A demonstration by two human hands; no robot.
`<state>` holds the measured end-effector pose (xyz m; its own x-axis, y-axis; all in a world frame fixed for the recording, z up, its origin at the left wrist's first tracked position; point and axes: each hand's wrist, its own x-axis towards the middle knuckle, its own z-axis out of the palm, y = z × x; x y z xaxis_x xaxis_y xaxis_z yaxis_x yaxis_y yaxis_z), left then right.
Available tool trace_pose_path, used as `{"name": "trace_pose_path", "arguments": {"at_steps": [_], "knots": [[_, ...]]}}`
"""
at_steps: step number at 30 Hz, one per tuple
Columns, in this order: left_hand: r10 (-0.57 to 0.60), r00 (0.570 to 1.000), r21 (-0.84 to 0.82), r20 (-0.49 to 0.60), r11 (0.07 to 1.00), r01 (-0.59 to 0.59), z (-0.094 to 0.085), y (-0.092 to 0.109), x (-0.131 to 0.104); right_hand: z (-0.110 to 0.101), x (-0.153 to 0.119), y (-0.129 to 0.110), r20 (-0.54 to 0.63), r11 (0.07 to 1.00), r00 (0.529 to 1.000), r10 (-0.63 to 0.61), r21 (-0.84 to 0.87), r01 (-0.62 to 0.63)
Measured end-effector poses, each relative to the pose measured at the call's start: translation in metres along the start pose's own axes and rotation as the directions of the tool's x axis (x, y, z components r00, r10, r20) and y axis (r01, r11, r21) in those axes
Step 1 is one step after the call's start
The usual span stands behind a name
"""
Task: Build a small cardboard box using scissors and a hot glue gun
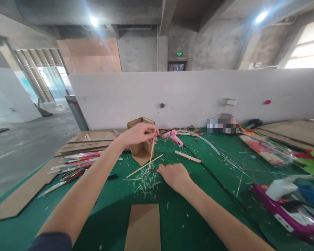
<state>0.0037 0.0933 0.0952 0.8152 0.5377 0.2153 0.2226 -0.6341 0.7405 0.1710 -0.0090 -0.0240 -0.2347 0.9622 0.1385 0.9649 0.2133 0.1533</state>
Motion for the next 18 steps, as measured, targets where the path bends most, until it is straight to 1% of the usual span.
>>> {"name": "trace_pose_path", "arguments": {"at_steps": [5,6,10,12,14,15,16,18], "knots": [[-0.003,1.0,-0.006,0.017,1.0,0.003,0.0,-0.001,0.001,-0.001,-0.002,0.008,-0.181,0.998,0.982,0.059,-0.023,-0.064],[0.0,1.0,-0.006,0.021,1.0,0.0,0.0,-0.001,0.001,0.0,-0.003,0.009,-0.186,0.998,0.981,0.055,-0.03,-0.061],[-0.008,0.999,-0.023,0.031,1.0,0.009,-0.001,0.002,-0.001,0.007,-0.004,0.007,-0.116,0.997,0.993,-0.027,-0.07,0.019],[-0.029,0.999,-0.027,0.03,0.999,0.03,-0.001,0.003,-0.002,0.005,-0.003,0.007,-0.17,0.997,0.985,-0.031,-0.077,0.018],[-0.033,0.999,-0.026,0.032,0.999,0.034,-0.001,0.003,-0.002,0.0,-0.002,0.009,-0.255,0.997,0.967,0.009,-0.068,-0.027],[-0.027,0.999,-0.025,0.034,0.999,0.028,-0.001,0.002,-0.001,-0.002,-0.001,0.01,-0.276,0.997,0.961,0.03,-0.06,-0.049],[-0.018,0.999,-0.026,0.037,0.999,0.019,-0.001,0.002,-0.001,-0.004,-0.001,0.011,-0.277,0.997,0.96,0.042,-0.053,-0.059],[-0.006,0.999,-0.026,0.036,1.0,0.007,0.0,0.001,0.0,-0.003,-0.002,0.012,-0.242,0.998,0.97,0.04,-0.045,-0.053]]}}
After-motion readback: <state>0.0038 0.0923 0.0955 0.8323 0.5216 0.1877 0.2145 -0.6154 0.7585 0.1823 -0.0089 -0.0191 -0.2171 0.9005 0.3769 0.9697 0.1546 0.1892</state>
